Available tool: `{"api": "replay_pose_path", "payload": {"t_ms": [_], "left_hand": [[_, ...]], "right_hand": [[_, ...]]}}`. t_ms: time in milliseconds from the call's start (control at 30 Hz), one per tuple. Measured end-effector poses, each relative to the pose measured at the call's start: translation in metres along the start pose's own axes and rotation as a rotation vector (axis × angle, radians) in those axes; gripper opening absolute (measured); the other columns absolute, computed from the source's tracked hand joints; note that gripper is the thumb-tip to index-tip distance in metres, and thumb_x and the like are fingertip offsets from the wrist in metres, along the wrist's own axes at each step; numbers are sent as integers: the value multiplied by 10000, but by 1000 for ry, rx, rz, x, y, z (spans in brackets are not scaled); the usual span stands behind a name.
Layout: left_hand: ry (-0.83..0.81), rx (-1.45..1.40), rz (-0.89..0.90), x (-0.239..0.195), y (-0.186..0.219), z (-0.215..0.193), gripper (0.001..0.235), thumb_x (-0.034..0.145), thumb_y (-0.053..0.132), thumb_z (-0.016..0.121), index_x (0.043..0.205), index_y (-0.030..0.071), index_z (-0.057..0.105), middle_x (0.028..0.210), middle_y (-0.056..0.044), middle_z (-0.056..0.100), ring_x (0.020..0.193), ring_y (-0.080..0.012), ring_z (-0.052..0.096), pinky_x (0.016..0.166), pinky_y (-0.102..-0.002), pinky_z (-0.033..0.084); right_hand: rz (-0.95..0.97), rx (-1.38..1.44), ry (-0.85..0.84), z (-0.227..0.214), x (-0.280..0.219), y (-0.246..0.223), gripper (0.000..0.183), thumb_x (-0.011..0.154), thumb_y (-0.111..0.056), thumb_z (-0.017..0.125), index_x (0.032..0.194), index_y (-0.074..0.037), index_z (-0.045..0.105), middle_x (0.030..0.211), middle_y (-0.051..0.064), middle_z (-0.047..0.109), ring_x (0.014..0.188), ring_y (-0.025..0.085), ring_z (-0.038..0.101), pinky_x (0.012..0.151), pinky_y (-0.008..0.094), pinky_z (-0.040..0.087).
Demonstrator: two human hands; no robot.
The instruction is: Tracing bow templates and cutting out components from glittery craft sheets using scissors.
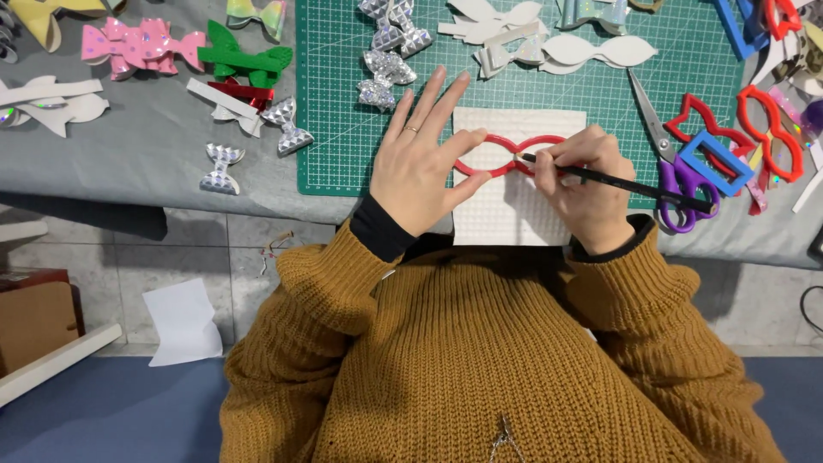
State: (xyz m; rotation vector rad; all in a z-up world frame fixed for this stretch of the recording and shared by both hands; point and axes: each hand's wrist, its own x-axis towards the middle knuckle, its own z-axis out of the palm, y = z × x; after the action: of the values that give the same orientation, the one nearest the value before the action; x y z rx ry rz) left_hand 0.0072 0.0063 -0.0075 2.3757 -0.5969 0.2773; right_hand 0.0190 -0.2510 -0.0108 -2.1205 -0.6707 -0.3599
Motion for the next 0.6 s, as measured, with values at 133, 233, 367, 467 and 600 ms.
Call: {"api": "replay_pose_path", "payload": {"t_ms": [133, 233, 367, 467, 600], "left_hand": [[-3, 5, 3, 1, 2, -2, 375, 896, 394, 852, 1150, 154, 717, 1659, -164, 317, 1578, -373, 224, 1281, -591, 243], [-6, 7, -6, 2, 4, -4, 367, 892, 391, 853, 1147, 164, 720, 1658, -154, 323, 1578, -370, 229, 1280, -591, 248], [-12, 9, -10, 2, 4, -3, 351, 892, 392, 852, 1137, 176, 723, 1659, -144, 326, 1579, -365, 231, 1282, -590, 248], [-17, 15, -10, 2, 4, -3, 341, 894, 396, 848, 1129, 181, 724, 1660, -139, 325, 1579, -364, 227, 1281, -591, 244], [-18, 25, -9, 3, 3, -2, 333, 897, 397, 844, 1124, 185, 725, 1662, -135, 323, 1579, -362, 228, 1281, -591, 241]], "right_hand": [[146, 119, -1, -1, -6, 8, 342, 1019, 63, 768, 1057, -22, 439, 958, 124, 616, 701, 138, 574, 604, 231, 463], [208, 231, 2, -5, -5, 7, 327, 1065, 55, 740, 1092, -24, 424, 938, 116, 612, 742, 117, 592, 636, 217, 477], [220, 235, 22, -7, -3, 6, 319, 1070, 60, 730, 1086, -24, 422, 931, 108, 612, 722, 117, 591, 636, 223, 472], [153, 114, 64, -11, -4, 8, 323, 1064, 97, 736, 1043, -4, 429, 926, 116, 610, 746, 159, 586, 681, 260, 476], [120, -15, 87, -23, -9, 12, 331, 1045, 98, 758, 1034, -5, 444, 919, 105, 596, 768, 169, 609, 710, 266, 491]]}}
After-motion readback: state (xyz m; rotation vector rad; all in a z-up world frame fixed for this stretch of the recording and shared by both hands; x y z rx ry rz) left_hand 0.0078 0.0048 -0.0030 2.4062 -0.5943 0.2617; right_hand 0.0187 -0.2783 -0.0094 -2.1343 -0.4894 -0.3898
